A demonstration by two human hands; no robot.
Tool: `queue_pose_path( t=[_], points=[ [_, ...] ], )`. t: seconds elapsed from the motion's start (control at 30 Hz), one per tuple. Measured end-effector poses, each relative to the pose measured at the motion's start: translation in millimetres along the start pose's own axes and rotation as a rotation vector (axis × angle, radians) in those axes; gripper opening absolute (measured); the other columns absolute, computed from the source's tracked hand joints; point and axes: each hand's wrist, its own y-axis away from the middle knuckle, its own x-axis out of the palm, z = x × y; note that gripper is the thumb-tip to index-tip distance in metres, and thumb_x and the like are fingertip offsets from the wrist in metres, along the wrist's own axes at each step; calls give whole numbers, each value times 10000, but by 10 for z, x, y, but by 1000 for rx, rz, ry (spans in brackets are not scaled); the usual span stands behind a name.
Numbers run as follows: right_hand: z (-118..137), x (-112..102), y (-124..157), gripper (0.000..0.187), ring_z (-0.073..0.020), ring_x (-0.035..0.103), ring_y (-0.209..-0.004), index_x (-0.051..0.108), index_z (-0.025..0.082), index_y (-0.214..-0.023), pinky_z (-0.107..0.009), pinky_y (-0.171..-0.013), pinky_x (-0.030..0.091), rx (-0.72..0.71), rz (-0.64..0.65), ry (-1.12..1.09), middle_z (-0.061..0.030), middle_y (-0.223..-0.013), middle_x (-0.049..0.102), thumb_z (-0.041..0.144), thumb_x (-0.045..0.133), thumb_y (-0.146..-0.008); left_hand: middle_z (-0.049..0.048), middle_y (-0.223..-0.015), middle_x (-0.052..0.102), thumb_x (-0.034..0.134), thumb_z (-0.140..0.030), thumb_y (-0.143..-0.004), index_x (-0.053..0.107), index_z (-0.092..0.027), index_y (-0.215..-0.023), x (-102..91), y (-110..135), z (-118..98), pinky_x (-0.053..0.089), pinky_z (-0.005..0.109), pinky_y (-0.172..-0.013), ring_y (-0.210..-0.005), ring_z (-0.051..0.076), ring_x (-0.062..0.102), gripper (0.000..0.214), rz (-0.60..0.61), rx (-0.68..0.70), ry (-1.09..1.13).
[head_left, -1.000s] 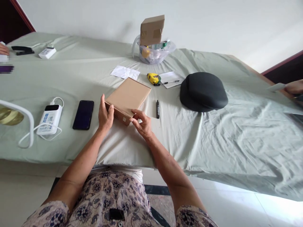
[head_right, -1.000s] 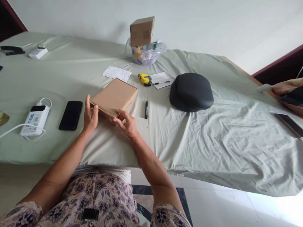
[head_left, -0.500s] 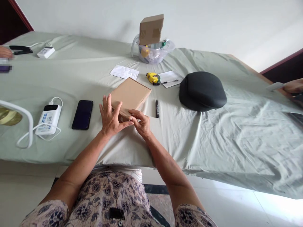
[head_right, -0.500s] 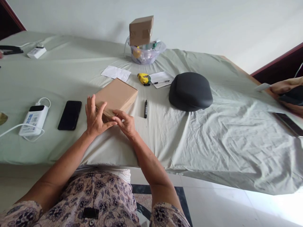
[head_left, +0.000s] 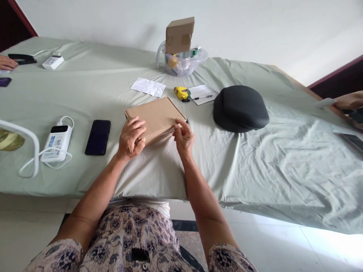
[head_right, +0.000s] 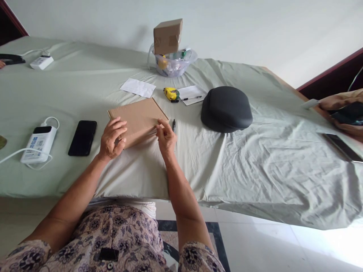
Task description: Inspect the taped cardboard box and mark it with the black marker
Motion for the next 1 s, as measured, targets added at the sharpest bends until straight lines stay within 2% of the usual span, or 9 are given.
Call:
queue_pose_path(
  t=[0.17,0.3,0.47,0.57,0.7,0.77,0.9,1.0],
  points=[
    [-13,-83,-74,382,-100,492,-503,742,228,-1091,-271,-596,452,5,-103,62,75,-540,540,526,584,-910,105,-1268,701,462,-214,-924,619,-217,-1050,-63,-11,62,483,541,-1114,-1394,284,524,202,-38,-17,59],
    [-51,-90,-97,403,-113,480,-558,725,227,-1095,-278,-620,437,-15,-147,83,70,-575,503,551,602,-889,94,-1277,696,442,-223,-929,626,-225,-1021,-101,-16,102,491,544,-1108,-1394,280,525,206,-33,-64,37],
    [-115,-106,-130,464,-126,520,-663,688,209,-840,-285,-662,438,-7,-96,100,21,-697,570,660,583,-858,94,-1299,676,456,-267,-937,657,-223,-987,-116,-6,147,474,533,-1132,-1390,274,530,212,-62,-146,-16],
    [-122,-89,-123,477,-134,545,-704,656,210,-799,-287,-686,453,-23,-69,68,11,-727,598,676,574,-860,105,-1366,638,451,-295,-960,674,-218,-1001,-101,20,160,469,507,-1141,-1371,264,548,240,-82,-234,-49],
    [-159,-34,-104,451,-138,555,-699,649,219,-830,-283,-668,458,-30,-36,-18,11,-729,618,667,596,-849,137,-1486,537,448,-313,-967,694,-202,-1070,-50,73,191,468,465,-1141,-1390,270,530,288,-122,-382,-25],
    [-206,-13,-103,416,-136,557,-696,656,221,-864,-280,-663,458,-7,-12,-49,12,-738,624,635,626,-833,149,-1507,514,458,-294,-945,668,-196,-1169,-8,98,221,464,448,-1148,-1420,273,501,322,-150,-449,16],
    [-295,-13,-116,276,-128,577,-704,667,213,-905,-276,-686,468,74,69,-53,8,-778,657,471,663,-807,173,-1512,511,525,-228,-840,446,-182,-1445,82,134,296,489,414,-1128,-1402,269,524,612,-183,-566,89],
    [-319,-40,-116,193,-134,610,-722,663,216,-936,-290,-729,481,112,145,76,3,-822,691,328,653,-779,182,-1455,562,576,-214,-773,369,-182,-1484,123,154,341,562,410,-1022,-1260,277,632,741,-133,-696,55]
  ],
)
